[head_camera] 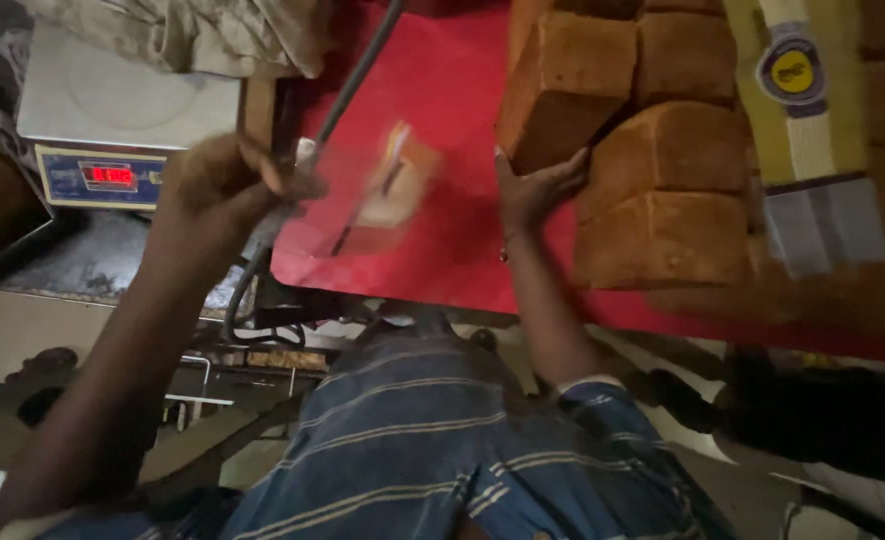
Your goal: The person repeatedly picks up sliced bread loaves, places them into clear plastic bags, and seals the bags. The person then stacks the packaged bread on a red surface next to a digital scale.
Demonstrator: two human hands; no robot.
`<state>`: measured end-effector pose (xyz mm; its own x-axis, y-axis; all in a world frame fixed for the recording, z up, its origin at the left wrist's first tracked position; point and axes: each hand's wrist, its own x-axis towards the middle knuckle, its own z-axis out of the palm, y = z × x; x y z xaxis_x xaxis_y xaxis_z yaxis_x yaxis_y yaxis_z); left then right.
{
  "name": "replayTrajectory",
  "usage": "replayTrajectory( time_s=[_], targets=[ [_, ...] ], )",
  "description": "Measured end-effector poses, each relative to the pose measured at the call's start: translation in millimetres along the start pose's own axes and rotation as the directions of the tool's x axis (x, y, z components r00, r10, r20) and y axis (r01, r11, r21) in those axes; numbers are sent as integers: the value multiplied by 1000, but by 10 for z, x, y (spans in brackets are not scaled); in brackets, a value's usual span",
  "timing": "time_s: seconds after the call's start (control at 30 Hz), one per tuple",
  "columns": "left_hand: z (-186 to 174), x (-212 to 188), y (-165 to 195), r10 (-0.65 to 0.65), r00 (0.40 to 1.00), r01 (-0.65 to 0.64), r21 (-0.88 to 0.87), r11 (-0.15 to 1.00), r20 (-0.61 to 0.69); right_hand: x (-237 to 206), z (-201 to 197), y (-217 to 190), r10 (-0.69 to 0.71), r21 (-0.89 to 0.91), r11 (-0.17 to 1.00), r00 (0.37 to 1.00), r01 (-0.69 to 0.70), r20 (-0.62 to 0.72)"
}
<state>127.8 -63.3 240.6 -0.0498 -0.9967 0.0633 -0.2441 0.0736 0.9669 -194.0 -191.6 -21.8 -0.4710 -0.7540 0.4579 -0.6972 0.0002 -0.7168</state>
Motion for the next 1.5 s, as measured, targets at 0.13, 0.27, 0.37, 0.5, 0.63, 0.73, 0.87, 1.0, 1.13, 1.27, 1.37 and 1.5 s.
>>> replayTrajectory(
  time_s=[0.13, 0.27, 0.37, 0.5, 0.63, 0.73, 0.87, 1.0, 1.13, 1.27, 1.37, 1.5],
  targets=[
    [-45, -380, 53, 34, 997, -41, 98, 994, 74, 39, 138, 65, -61, -41, 997, 996, 59, -60],
    [31, -446, -91, 83, 976, -123, 199, 972, 201, -17, 149, 171, 36, 78, 996, 998, -40, 44],
    [233, -456, -254, -148, 949, 101, 176, 979, 278, -280, 33, 173, 53, 177, 982, 995, -67, 81],
    [551, -494, -499, 299, 907, -356, 163, 920, 295, -782, -344, -52, 70, 153, 982, 967, -111, 247],
    [890, -581, -610, 313, 895, -397, 248, 884, 318, -1044, -1211, -272, -53, 331, 940, 922, -84, 383],
    [1267, -657, -523, 415, 848, -496, 218, 840, 328, -1042, -1828, -359, 57, 187, 937, 657, -295, 751],
    [1569, -692, -299, 328, 817, -443, 153, 884, 474, -950, -2099, -570, -333, 268, 942, 652, 202, 681],
    [1301, -643, -150, 382, 862, -489, 351, 798, 334, -261, -2447, -614, -270, 69, 953, 721, 296, 639],
    [1163, -675, 1, 389, 897, -441, 415, 795, 209, -133, -2770, -951, -343, 133, 938, 794, 320, 502],
    [1369, -732, 334, 435, 885, -461, 179, 869, 164, -288, -2869, -1428, -832, 293, 549, 545, 783, 104],
    [1414, -832, 688, 415, 893, -432, 78, 898, 172, -249, -2863, -1633, -895, 302, 441, 390, 845, 216],
    [1222, -668, 1000, 602, 724, -688, 281, 670, 336, 103, -2938, -1568, -903, 531, 421, 287, 735, 319]
  ],
)
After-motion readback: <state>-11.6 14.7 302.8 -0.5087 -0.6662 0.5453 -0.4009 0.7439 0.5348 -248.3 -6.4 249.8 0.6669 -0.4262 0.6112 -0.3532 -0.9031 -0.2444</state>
